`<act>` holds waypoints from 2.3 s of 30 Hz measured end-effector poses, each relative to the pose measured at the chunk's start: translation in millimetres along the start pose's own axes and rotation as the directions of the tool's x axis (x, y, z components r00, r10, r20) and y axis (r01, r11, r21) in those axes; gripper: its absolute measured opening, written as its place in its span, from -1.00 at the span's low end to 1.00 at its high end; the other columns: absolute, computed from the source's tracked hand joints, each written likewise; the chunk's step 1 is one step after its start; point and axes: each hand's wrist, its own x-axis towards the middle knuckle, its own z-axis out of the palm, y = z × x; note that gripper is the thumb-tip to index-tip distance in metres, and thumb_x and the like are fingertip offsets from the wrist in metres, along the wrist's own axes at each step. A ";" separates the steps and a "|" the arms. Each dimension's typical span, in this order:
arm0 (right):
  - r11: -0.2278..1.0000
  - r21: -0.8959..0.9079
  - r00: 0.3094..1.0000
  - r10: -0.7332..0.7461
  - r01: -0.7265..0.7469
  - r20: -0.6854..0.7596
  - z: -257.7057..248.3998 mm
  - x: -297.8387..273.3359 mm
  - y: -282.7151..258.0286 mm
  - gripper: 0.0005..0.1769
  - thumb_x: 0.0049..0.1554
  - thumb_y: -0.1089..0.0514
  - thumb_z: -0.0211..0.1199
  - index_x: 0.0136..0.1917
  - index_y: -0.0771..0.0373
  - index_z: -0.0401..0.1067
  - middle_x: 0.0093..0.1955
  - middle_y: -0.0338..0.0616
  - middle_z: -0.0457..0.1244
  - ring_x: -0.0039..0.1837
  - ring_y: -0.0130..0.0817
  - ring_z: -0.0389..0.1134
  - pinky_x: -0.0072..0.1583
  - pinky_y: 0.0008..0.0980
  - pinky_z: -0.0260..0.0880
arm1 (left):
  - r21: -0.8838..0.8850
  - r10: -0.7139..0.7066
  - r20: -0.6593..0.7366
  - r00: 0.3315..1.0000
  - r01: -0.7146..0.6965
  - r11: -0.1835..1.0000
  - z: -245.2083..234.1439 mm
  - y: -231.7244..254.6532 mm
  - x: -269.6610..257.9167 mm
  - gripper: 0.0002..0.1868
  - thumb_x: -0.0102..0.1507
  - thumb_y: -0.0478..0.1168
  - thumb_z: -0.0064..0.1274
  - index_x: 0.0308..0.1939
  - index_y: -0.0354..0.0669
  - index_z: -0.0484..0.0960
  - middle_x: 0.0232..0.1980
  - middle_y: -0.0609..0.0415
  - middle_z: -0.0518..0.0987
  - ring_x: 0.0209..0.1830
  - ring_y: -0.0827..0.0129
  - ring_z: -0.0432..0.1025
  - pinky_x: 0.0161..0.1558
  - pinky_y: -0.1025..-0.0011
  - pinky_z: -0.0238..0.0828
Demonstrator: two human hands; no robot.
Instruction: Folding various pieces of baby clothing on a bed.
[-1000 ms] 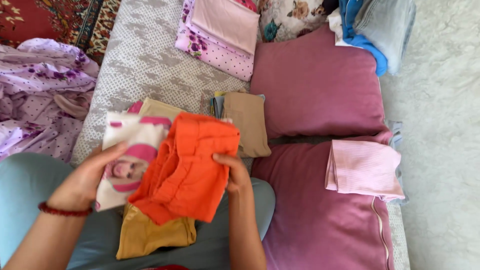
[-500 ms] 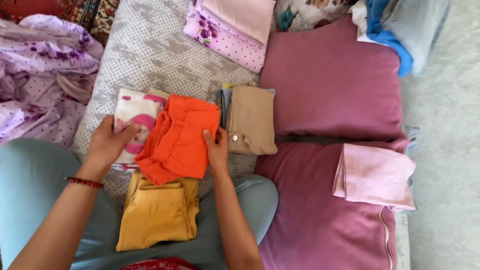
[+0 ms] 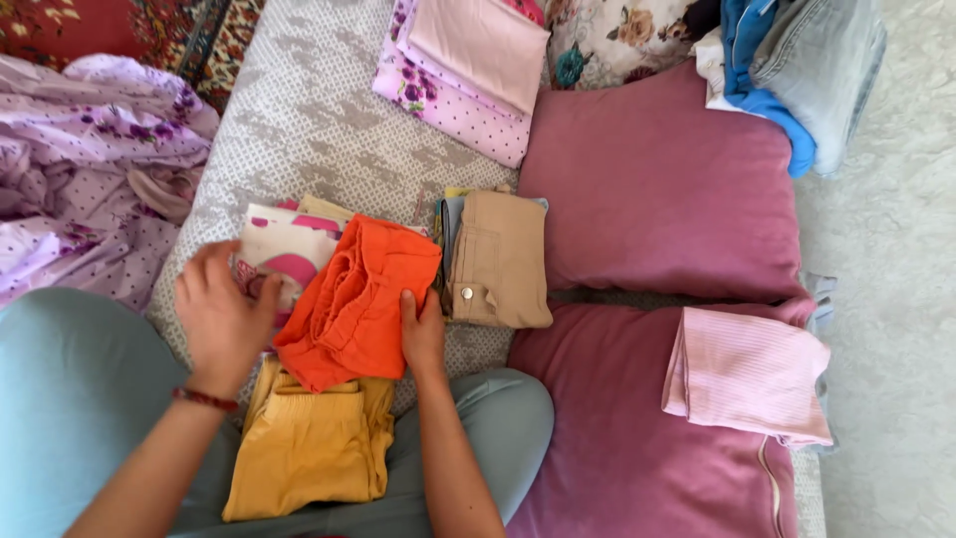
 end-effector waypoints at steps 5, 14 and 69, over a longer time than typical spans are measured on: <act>0.998 0.015 0.998 -0.057 0.057 -0.022 2.6 -10.7 -2.2 -0.28 0.31 -0.18 0.03 0.48 0.44 0.16 0.41 0.28 0.20 0.40 0.16 0.25 0.36 -0.12 0.24 | -0.068 -0.129 0.305 0.944 0.157 0.985 7.1 34.4 -10.9 -0.49 0.31 0.03 0.16 0.20 -0.21 0.54 0.12 -0.16 0.58 0.13 -0.16 0.46 0.17 -0.02 0.40; 0.996 -0.028 0.996 -0.081 0.080 -0.037 -2.4 -42.8 -11.2 -0.18 0.29 -0.17 0.11 0.57 0.40 -0.01 0.57 0.21 -0.02 0.57 0.10 0.01 0.50 -0.07 0.03 | 0.062 -0.271 0.742 0.613 0.340 0.938 39.8 52.1 17.0 -0.15 0.08 0.26 0.23 0.24 -0.28 0.45 -0.05 -0.28 0.65 -0.01 -0.16 0.55 0.01 0.04 0.47; 0.447 -0.820 0.934 -0.188 0.357 0.305 -12.0 -135.7 30.1 -0.29 0.21 -0.45 0.14 0.00 0.30 0.43 -0.01 0.16 0.41 0.20 0.17 0.38 0.43 0.24 0.00 | 0.085 -0.169 0.405 0.899 0.147 0.986 -56.5 3.5 -119.4 -0.43 0.27 -0.03 0.19 0.26 -0.27 0.49 0.14 -0.23 0.52 0.12 -0.11 0.37 0.16 0.02 0.33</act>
